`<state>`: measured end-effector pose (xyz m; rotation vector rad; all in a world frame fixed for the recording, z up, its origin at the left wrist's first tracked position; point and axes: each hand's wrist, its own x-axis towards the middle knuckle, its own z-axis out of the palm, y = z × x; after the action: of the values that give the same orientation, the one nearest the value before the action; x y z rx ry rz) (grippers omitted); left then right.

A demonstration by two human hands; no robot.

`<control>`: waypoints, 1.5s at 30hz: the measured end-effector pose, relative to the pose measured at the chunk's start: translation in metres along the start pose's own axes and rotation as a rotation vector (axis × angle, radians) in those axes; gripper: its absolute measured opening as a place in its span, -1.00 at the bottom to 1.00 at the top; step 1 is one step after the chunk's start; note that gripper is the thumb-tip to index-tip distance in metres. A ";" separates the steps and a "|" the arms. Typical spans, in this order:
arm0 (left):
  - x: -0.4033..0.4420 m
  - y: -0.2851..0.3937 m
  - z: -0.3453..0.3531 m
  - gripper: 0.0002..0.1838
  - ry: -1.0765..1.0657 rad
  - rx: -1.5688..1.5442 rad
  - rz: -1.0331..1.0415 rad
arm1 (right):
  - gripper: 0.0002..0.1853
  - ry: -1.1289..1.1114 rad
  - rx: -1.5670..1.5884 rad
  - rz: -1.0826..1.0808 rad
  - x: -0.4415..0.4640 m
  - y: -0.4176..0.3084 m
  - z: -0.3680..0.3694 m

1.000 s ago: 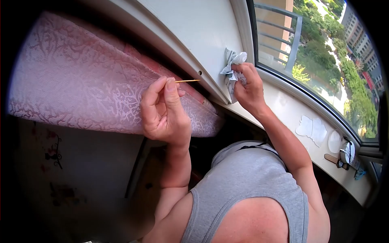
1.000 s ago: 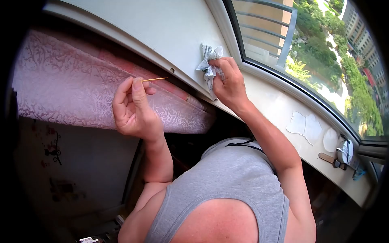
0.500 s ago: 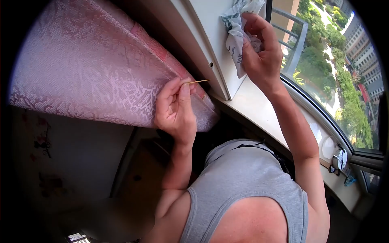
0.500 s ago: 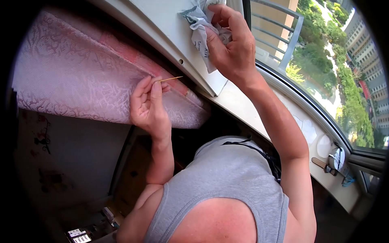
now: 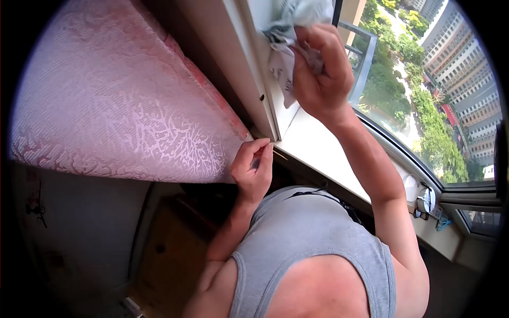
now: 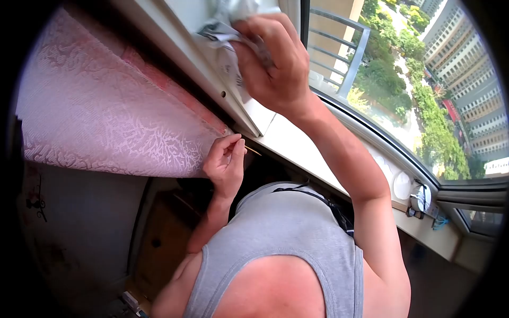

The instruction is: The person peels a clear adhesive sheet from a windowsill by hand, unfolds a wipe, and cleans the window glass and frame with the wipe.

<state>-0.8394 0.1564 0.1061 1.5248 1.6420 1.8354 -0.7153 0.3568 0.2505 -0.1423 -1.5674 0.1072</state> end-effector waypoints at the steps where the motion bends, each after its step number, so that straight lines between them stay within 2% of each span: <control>1: -0.002 -0.001 0.002 -0.84 -0.027 -0.014 -0.005 | -0.63 0.051 -0.030 -0.092 0.022 -0.001 0.007; 3: -0.002 -0.005 0.006 -0.85 -0.094 0.008 0.000 | -0.66 0.050 -0.051 -0.188 0.038 -0.007 0.013; 6: -0.006 -0.010 0.010 -0.85 -0.152 0.017 0.018 | -0.64 -0.045 -0.023 -0.068 -0.022 -0.013 0.008; 9: -0.017 -0.025 0.014 -0.88 -0.132 -0.050 -0.085 | -0.57 -0.207 0.001 0.127 -0.120 -0.008 -0.004; 11: -0.023 -0.032 0.011 -0.88 -0.151 -0.071 -0.144 | -0.50 -0.253 -0.002 0.169 -0.129 -0.012 -0.006; 13: -0.030 -0.047 0.008 -0.88 -0.199 -0.128 -0.215 | -0.47 -0.188 -0.002 0.045 -0.092 -0.017 0.006; 14: -0.032 -0.049 0.010 -0.87 -0.200 -0.203 -0.328 | -0.48 -0.131 -0.015 -0.026 -0.060 -0.022 0.013; 15: -0.026 -0.039 0.010 -0.87 -0.204 -0.244 -0.365 | -0.55 -0.009 -0.025 -0.112 -0.027 -0.026 0.028; 17: -0.014 -0.032 0.013 -0.86 -0.194 -0.252 -0.365 | -0.63 0.123 -0.070 -0.216 0.022 -0.034 0.049; 19: -0.002 -0.025 0.015 -0.85 -0.202 -0.262 -0.335 | -0.63 0.133 -0.073 -0.205 0.032 -0.036 0.048; 21: 0.005 -0.020 0.016 -0.86 -0.186 -0.274 -0.280 | -0.64 0.067 -0.076 -0.186 0.009 -0.031 0.041; 23: 0.002 -0.029 0.015 -0.86 -0.186 -0.274 -0.257 | -0.56 -0.104 -0.069 -0.108 -0.051 -0.025 0.023; 25: -0.007 -0.034 0.013 -0.86 -0.174 -0.261 -0.243 | -0.63 -0.288 -0.111 -0.102 -0.090 -0.020 0.006; 27: -0.020 -0.045 0.009 -0.85 -0.179 -0.249 -0.249 | -0.72 -0.456 -0.183 -0.260 -0.068 -0.016 -0.007; 31: -0.028 -0.046 0.014 -0.85 -0.205 -0.205 -0.342 | -0.78 -0.335 -0.273 -0.508 0.019 -0.015 0.008; 34: -0.027 -0.050 0.020 -0.86 -0.232 -0.164 -0.260 | -0.73 -0.087 -0.222 -0.415 0.042 -0.010 0.031; 35: -0.026 -0.051 0.023 -0.86 -0.229 -0.157 -0.263 | -0.73 -0.083 -0.215 -0.410 0.030 -0.011 0.032; 37: -0.026 -0.051 0.026 -0.87 -0.272 -0.148 -0.271 | -0.71 -0.179 -0.123 -0.245 -0.016 -0.014 0.021; 39: -0.028 -0.051 0.025 -0.88 -0.263 -0.130 -0.276 | -0.73 -0.374 -0.118 -0.098 -0.054 -0.018 -0.001; 43: -0.041 -0.061 0.017 -0.87 -0.271 -0.090 -0.342 | -0.75 -0.432 -0.133 -0.062 -0.060 -0.021 -0.007; 45: -0.045 -0.064 0.014 -0.87 -0.278 -0.079 -0.383 | -0.79 -0.386 -0.193 -0.185 -0.023 -0.022 -0.003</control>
<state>-0.8369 0.1527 0.0271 1.2586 1.5762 1.4029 -0.7124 0.3317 0.2312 -0.1323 -1.9676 -0.1725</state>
